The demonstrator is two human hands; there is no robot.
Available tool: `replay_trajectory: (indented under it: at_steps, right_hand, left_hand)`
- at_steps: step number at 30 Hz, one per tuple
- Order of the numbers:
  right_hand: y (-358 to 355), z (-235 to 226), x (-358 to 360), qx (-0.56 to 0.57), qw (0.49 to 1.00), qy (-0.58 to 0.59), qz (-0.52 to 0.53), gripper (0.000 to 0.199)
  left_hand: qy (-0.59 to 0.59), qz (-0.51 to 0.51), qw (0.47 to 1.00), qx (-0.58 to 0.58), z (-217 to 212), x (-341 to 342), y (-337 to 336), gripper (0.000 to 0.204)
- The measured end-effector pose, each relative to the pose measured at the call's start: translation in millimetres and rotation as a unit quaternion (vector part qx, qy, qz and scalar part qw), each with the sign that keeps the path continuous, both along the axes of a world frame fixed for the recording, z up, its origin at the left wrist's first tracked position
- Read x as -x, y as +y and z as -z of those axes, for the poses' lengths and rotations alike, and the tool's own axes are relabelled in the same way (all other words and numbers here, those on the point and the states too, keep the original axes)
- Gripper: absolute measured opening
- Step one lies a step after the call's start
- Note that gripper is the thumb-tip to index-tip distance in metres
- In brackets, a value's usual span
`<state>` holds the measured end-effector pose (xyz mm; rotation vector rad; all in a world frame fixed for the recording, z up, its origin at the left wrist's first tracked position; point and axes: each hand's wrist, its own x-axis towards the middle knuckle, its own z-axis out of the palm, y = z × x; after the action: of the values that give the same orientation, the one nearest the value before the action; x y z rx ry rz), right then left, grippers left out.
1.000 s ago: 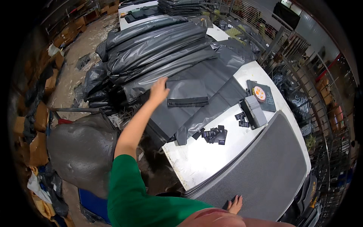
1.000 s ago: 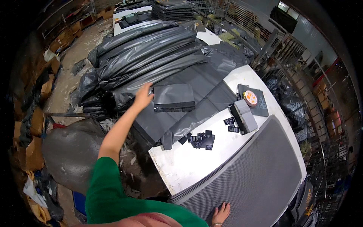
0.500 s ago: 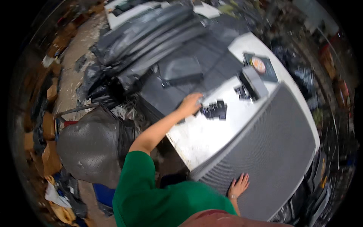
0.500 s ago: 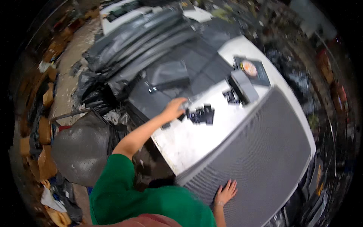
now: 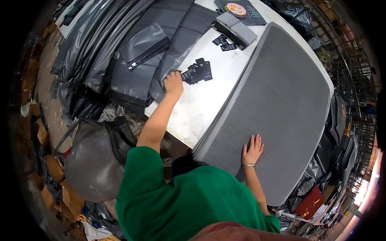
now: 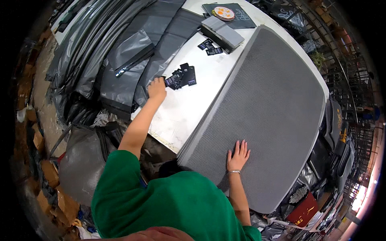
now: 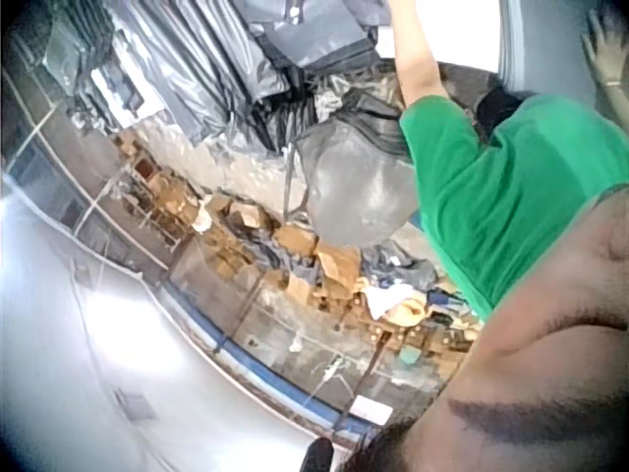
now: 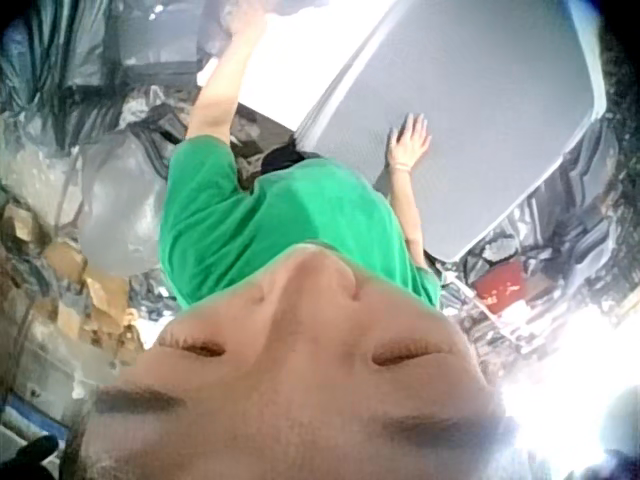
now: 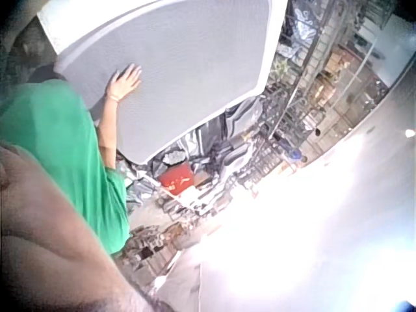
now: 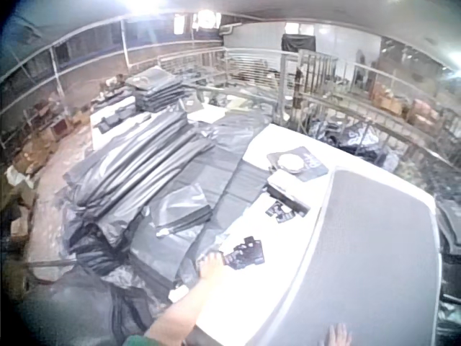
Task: The person rolls up grey mesh mats by hand and inserts them into plastic bags, sealing each bag at the end.
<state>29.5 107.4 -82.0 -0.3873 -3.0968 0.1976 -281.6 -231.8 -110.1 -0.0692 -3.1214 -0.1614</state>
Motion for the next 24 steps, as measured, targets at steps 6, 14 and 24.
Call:
replay_trajectory:
  at_steps: [6,14,24]
  right_hand:
    - [1,-2,-1,0.017,1.0,0.026,-0.003,0.056]
    - [4,1,-9,0.034,0.999,0.039,-0.011,0.054]
    - [55,-34,-65,0.439,0.895,0.074,0.023,0.036]
  left_hand:
    - [0.068,-0.043,0.991,0.11,28,-25,-31,0.017]
    - [0.042,-0.156,0.986,-0.037,-12,-27,-29,0.015]
    - [-0.068,0.194,0.931,-0.301,-96,-191,151,0.023]
